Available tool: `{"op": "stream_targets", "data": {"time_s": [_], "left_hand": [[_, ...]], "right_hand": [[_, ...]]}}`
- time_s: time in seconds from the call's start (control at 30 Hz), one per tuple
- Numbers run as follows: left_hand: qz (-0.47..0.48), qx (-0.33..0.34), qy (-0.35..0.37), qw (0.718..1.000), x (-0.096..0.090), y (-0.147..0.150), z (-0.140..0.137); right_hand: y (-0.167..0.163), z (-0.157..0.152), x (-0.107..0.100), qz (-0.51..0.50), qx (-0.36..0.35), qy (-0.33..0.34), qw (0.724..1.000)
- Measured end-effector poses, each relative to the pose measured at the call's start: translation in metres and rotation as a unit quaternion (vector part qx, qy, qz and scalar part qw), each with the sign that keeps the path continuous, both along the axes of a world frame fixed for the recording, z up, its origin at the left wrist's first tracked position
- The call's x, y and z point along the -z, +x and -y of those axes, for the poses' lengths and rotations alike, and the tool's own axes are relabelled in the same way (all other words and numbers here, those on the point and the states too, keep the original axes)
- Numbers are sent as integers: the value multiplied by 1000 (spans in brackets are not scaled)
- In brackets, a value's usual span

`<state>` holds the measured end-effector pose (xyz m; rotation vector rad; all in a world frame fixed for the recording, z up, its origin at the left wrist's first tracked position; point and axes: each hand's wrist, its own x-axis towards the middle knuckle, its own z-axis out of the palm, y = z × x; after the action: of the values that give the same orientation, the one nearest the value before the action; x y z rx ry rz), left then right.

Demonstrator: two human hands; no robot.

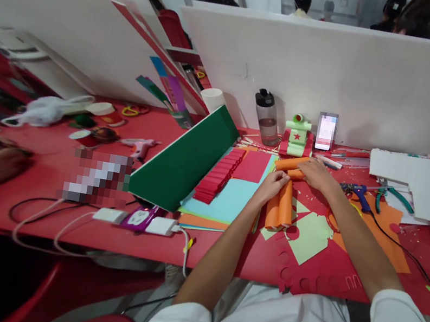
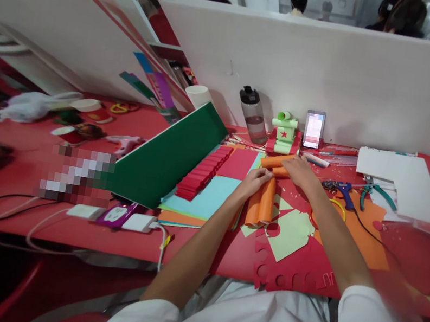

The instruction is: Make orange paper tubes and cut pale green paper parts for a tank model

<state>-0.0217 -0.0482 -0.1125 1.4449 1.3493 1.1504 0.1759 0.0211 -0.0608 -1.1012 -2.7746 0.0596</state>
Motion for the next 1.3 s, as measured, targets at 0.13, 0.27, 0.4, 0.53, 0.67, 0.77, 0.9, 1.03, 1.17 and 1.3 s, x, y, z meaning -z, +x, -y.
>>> {"op": "stream_targets", "data": {"time_s": [0.13,0.27,0.4,0.53,0.67,0.77,0.9,1.03,1.17,1.3], "left_hand": [[-9,0,-4,1000,-3,1,2],[-17,-6,-7,1000,-4,2,4],[-28,-10,-4,1000,-2,3,3],[-40,-12,4,999,-1,4,1],[-55,-16,18,998,-1,5,1],[-69,-19,27,997,0,5,1],[-89,-20,36,995,1,6,1],[-109,-26,41,993,4,8,0],[-124,-28,45,991,7,8,0],[-136,-26,43,989,7,7,0]], "right_hand": [[29,-10,-9,-47,-8,15,999],[59,2,-28,-111,-47,35,992],[74,33,-30,-214,-99,11,972],[79,58,-13,-249,-126,-15,960],[83,70,5,-256,-121,-29,959],[82,77,14,-260,-118,-32,958],[75,82,21,-266,-131,-26,955],[70,83,30,-254,-144,-17,956],[72,80,36,-207,-153,-17,966],[76,77,34,-153,-158,-44,974]]}}
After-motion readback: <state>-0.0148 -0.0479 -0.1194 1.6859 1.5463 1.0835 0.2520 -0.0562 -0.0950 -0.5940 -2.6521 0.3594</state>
